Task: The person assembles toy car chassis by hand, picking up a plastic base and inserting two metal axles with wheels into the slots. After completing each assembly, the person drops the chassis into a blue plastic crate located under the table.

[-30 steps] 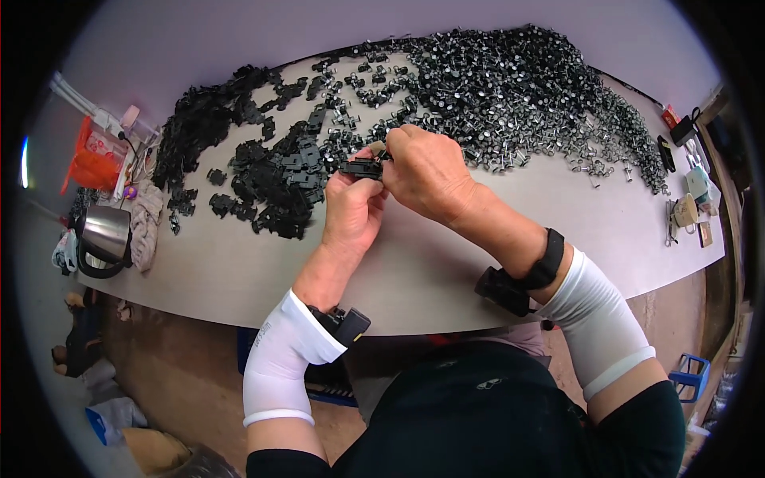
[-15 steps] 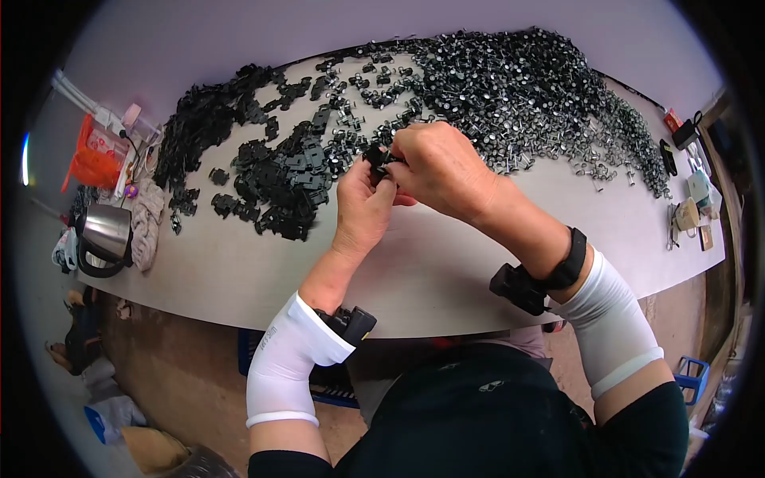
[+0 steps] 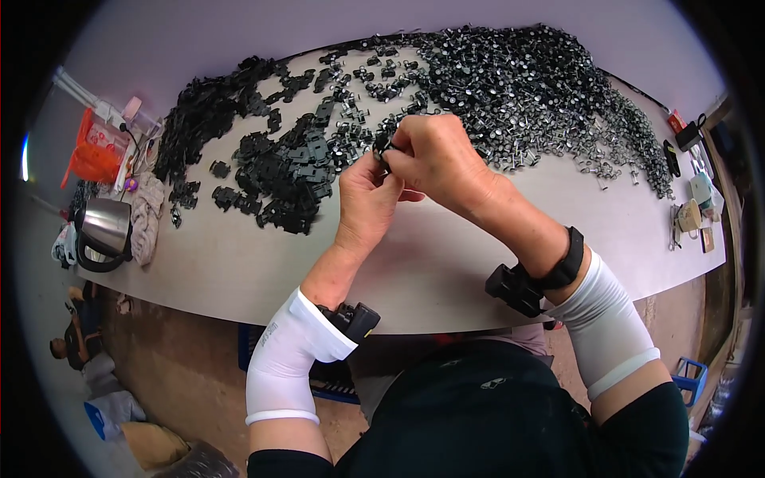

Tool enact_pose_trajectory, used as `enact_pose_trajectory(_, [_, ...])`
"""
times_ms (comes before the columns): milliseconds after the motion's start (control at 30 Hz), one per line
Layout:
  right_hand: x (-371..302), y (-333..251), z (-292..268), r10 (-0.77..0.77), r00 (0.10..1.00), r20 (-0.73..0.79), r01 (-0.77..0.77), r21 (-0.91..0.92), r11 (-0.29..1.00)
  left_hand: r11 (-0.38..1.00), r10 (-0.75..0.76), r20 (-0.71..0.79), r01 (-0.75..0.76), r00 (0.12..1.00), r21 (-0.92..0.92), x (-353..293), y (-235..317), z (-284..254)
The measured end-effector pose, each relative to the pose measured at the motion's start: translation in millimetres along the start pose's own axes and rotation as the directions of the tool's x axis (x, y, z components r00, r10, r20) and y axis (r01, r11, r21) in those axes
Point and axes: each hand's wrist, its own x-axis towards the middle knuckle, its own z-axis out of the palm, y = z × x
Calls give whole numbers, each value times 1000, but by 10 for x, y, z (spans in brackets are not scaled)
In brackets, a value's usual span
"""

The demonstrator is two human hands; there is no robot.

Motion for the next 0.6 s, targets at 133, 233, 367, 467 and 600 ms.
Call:
enact_pose_trajectory(133, [-10, -29, 18, 89, 993, -82, -67, 235, 970, 1000, 20, -23, -20, 1000, -18, -3, -16, -48])
enact_pose_trajectory(233, [-42, -83, 27, 148, 987, -61, -117, 359, 926, 997, 79, -15, -79, 997, 20, -11, -14, -68])
enact_pose_trajectory(367, [-56, -68, 0, 85, 981, -172, -32, 291, 956, 988, 109, 80, -99, 991, -121, 6, 29, -76])
enact_pose_trajectory(467, [-13, -64, 15, -99, 952, -291, 133, 99, 986, 924, -8, 183, 77, 983, -375, -1, 153, -129])
enact_pose_trajectory(600, [44, 18, 41, -251, 911, -327, 205, -171, 964, 841, -86, 325, 244, 942, -483, -32, 148, -90])
